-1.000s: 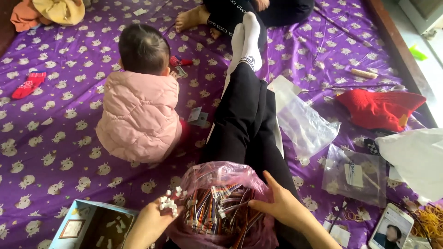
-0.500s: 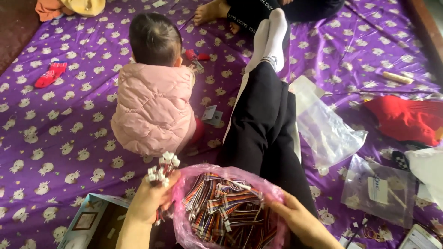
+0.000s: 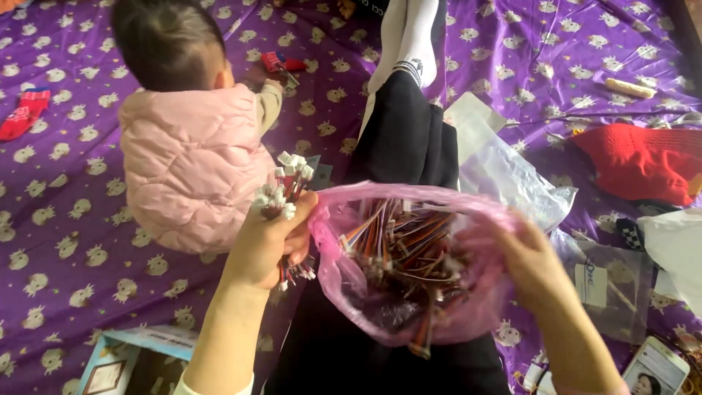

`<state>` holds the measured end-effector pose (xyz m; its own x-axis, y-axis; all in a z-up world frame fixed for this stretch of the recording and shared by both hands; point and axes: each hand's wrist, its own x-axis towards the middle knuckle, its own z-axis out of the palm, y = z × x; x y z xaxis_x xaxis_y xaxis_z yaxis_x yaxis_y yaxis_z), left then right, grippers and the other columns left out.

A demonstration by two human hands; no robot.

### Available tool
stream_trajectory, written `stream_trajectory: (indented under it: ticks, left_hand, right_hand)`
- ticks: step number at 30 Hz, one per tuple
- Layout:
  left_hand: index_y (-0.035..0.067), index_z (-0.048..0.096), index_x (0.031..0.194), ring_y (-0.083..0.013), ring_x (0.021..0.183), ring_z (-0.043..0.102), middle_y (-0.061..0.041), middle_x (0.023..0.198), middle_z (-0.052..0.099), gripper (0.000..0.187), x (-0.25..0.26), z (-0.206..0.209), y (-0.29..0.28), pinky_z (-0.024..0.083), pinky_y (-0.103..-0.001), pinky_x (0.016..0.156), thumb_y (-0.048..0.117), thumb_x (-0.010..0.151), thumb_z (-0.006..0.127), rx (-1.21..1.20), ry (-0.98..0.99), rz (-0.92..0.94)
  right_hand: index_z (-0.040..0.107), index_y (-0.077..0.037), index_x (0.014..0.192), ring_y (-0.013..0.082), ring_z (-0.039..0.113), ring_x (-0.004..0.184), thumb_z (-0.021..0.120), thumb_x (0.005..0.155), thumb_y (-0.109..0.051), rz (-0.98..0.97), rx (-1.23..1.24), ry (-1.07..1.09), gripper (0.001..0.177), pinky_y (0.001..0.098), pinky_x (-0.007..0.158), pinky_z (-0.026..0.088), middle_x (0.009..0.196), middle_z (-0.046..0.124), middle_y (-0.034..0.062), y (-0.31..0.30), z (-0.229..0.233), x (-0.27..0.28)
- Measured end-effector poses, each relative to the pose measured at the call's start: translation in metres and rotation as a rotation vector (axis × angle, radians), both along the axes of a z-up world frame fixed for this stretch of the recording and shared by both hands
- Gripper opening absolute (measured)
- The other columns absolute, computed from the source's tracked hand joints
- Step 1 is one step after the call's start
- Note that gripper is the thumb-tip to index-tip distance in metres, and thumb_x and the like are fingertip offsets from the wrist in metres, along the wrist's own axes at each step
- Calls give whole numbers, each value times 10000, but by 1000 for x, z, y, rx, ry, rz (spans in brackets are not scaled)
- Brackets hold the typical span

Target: Sorting and packaging small electronic wire harnesses into a plastic bag while sitting on the floor.

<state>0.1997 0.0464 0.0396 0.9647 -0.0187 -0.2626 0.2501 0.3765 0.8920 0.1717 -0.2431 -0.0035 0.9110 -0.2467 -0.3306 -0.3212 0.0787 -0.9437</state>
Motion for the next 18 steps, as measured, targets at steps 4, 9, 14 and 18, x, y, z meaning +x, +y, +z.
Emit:
stream_trajectory:
  ticks: [4, 9, 14, 18]
  left_hand:
    - [-10, 602, 664, -69, 261, 297, 37, 355, 279, 220, 12, -35, 4, 355, -255, 233, 118, 811, 703, 223, 123, 94]
    - [8, 633, 958, -51, 436, 324, 51, 519, 370, 191, 20, -48, 29, 310, -215, 410, 167, 870, 574, 115, 61, 195]
    - [85, 573, 980, -129, 577, 471, 27, 598, 452, 114, 22, -40, 33, 516, -390, 821, 181, 919, 563, -22, -123, 572]
    - [182, 508, 1030, -29, 577, 335, 95, 650, 345, 286, 26, -23, 23, 394, -203, 641, 446, 929, 548, 295, -264, 806]
  right_hand:
    - [514, -203, 1316, 468, 516, 1091, 704, 722, -323, 196, -518, 101, 636, 533, 888, 456, 1272, 545, 158, 3, -3, 21]
    - [571, 43, 1023, 246, 578, 986, 608, 783, 96, 137, -776, -630, 248, 321, 835, 478, 1109, 591, 160, 37, 28, 25]
    - [617, -58, 1068, 268, 541, 1137, 609, 753, -107, 571, -1065, -579, 319, 425, 984, 397, 1150, 618, 88, 48, -9, 48]
    - [573, -113, 1192, 352, 402, 1262, 657, 711, -228, 842, -978, -571, 501, 602, 1056, 165, 1297, 522, 123, 48, -33, 40]
